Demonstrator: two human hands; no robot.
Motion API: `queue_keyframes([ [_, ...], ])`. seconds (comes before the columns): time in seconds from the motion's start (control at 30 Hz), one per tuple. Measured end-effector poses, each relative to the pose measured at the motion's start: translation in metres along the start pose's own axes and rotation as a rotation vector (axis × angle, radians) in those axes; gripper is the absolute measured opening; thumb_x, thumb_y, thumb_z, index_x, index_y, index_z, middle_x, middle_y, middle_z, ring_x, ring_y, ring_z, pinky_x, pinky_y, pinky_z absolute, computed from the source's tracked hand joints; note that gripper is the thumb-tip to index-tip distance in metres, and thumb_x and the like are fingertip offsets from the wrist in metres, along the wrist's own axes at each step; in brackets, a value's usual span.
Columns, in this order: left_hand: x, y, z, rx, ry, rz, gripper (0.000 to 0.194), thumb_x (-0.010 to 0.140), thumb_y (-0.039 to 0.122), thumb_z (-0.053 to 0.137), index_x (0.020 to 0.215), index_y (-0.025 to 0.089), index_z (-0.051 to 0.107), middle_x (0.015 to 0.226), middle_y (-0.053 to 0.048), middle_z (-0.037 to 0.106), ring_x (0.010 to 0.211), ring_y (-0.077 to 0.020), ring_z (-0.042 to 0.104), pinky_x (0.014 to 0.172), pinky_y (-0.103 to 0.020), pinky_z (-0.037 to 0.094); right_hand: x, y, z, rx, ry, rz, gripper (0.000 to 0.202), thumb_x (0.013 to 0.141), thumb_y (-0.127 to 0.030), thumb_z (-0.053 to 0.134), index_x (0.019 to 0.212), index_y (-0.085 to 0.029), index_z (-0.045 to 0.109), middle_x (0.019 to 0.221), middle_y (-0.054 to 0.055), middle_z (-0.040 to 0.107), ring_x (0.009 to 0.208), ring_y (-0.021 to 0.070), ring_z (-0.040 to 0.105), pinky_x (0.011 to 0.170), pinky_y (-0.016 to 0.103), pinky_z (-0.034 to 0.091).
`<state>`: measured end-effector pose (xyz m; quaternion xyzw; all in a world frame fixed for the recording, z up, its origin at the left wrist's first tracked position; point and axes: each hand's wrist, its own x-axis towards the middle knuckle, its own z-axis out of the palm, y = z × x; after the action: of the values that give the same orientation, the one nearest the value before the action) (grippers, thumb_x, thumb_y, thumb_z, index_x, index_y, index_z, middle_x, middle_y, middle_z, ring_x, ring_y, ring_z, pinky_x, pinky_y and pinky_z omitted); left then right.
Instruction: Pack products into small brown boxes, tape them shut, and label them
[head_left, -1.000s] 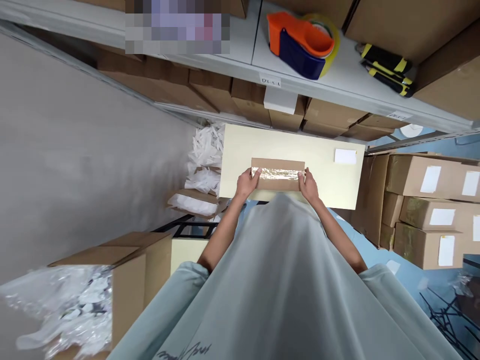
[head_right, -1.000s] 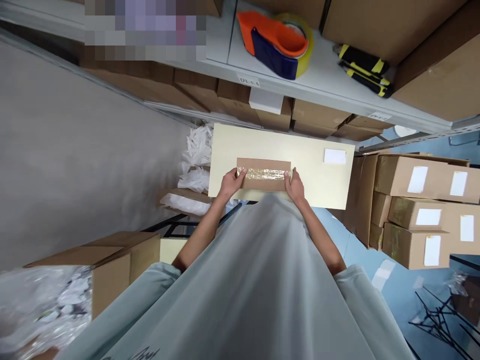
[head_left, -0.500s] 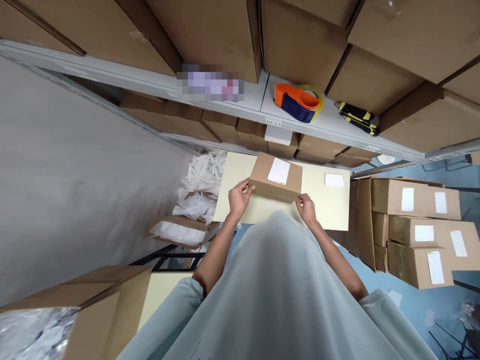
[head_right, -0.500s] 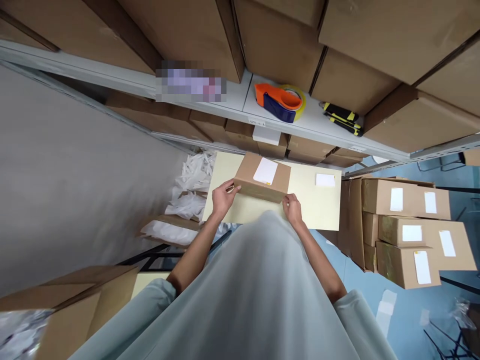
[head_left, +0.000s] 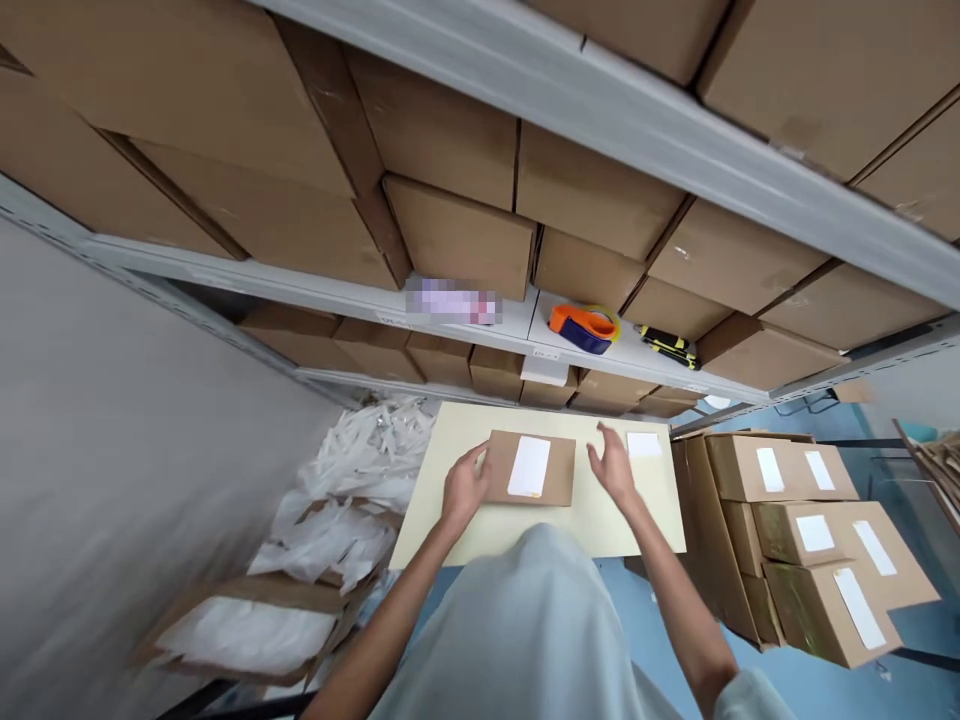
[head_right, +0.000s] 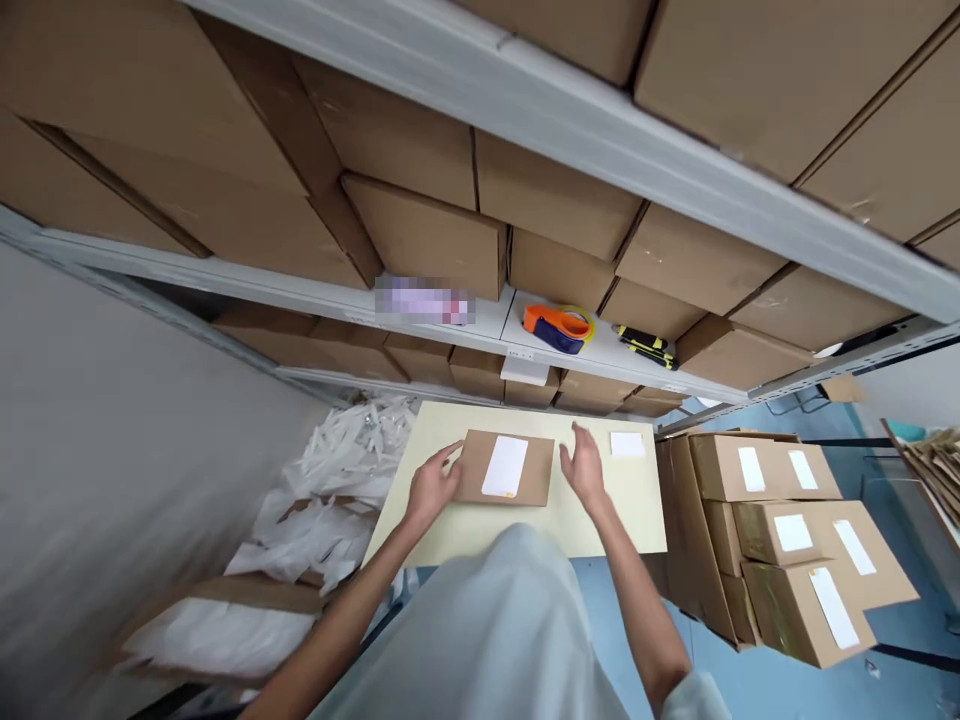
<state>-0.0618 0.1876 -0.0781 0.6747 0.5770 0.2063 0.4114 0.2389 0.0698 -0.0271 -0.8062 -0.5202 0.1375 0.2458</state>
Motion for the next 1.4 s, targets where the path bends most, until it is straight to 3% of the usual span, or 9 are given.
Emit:
queue_keyframes([
  [0.13,0.061,0.116,-0.018,-0.127,0.052,0.426,0.04,0.107,0.03,0.057,0.141,0.025,0.079,0.147,-0.01,0.081,0.141,-0.0309,0.075,0.127,-0.048,0.058,0.115,-0.069,-0.073,-0.149,0.183,-0.265,0.056,0.113,-0.038,0.049,0.162,-0.012,0.056,0.157,0.026,0.068,0.148,0.0412,0.064,0.126,0.063,0.052],
  [0.27,0.084,0.201,-0.026,-0.157,0.081,0.621,0.038,0.106,0.02,0.059,0.137,0.024,0.081,0.141,-0.011,0.083,0.135,-0.0296,0.078,0.125,-0.048,0.06,0.19,-0.133,-0.1,-0.435,-0.04,-0.126,0.057,0.108,-0.027,0.06,0.159,-0.002,0.056,0.16,0.032,0.063,0.15,0.0411,0.063,0.128,0.055,0.049],
  [0.37,0.072,0.208,-0.028,-0.167,0.074,0.657,0.036,0.103,0.017,0.063,0.134,0.024,0.082,0.138,-0.01,0.084,0.133,-0.029,0.079,0.123,-0.048,0.062,0.211,-0.152,-0.097,-0.513,-0.145,0.002,0.059,0.101,-0.02,0.071,0.155,0.001,0.059,0.16,0.035,0.064,0.149,0.0405,0.066,0.126,0.05,0.05],
  [0.6,0.033,0.164,-0.037,-0.229,-0.024,0.519,0.034,0.104,0.018,0.064,0.132,0.024,0.082,0.138,-0.01,0.085,0.133,-0.0309,0.08,0.121,-0.052,0.064,0.213,-0.144,-0.097,-0.418,-0.145,-0.027,0.05,0.096,-0.013,0.071,0.143,0.001,0.065,0.138,0.033,0.077,0.133,0.0383,0.074,0.122,0.048,0.052],
  [0.77,0.016,0.146,-0.041,-0.412,-0.01,0.458,0.033,0.106,0.021,0.066,0.135,0.022,0.08,0.14,-0.01,0.083,0.127,-0.0273,0.082,0.117,-0.047,0.066,0.162,-0.123,-0.081,-0.127,-0.045,-0.086,0.052,0.104,-0.037,0.064,0.146,-0.007,0.062,0.148,0.027,0.072,0.138,0.0357,0.068,0.121,0.049,0.053],
  [0.9,-0.016,0.131,-0.027,-0.527,0.038,0.459,0.031,0.101,0.021,0.077,0.131,0.024,0.081,0.129,-0.009,0.084,0.116,-0.0244,0.084,0.108,-0.042,0.069,0.056,-0.11,-0.043,0.743,0.066,0.008,0.062,0.094,-0.068,0.078,0.129,-0.017,0.074,0.127,0.015,0.083,0.118,0.0333,0.076,0.113,0.051,0.058],
  [1.07,-0.062,0.128,-0.001,-0.543,0.009,0.56,0.024,0.101,0.023,0.083,0.126,0.026,0.084,0.118,-0.007,0.083,0.112,-0.0232,0.083,0.102,-0.038,0.07,-0.052,-0.123,-0.016,1.198,0.049,0.277,0.051,0.088,-0.065,0.09,0.113,-0.022,0.08,0.12,0.01,0.086,0.119,0.029,0.079,0.119,0.049,0.057],
  [1.2,-0.085,0.134,0.007,-0.532,0.02,0.622,0.024,0.106,0.019,0.077,0.127,0.027,0.084,0.118,-0.006,0.084,0.113,-0.0216,0.083,0.105,-0.036,0.07,-0.079,-0.127,-0.022,1.272,0.1,0.37,0.054,0.085,-0.064,0.094,0.115,-0.022,0.08,0.126,0.011,0.085,0.126,0.028,0.077,0.124,0.049,0.055],
  [1.4,-0.101,0.149,-0.002,-0.45,0.034,0.679,0.029,0.111,0.023,0.071,0.137,0.032,0.082,0.129,-0.006,0.084,0.122,-0.0215,0.083,0.109,-0.034,0.069,-0.078,-0.116,-0.045,1.249,-0.002,0.294,0.06,0.082,-0.074,0.093,0.11,-0.022,0.082,0.127,0.014,0.085,0.132,0.0326,0.077,0.123,0.052,0.058],
])
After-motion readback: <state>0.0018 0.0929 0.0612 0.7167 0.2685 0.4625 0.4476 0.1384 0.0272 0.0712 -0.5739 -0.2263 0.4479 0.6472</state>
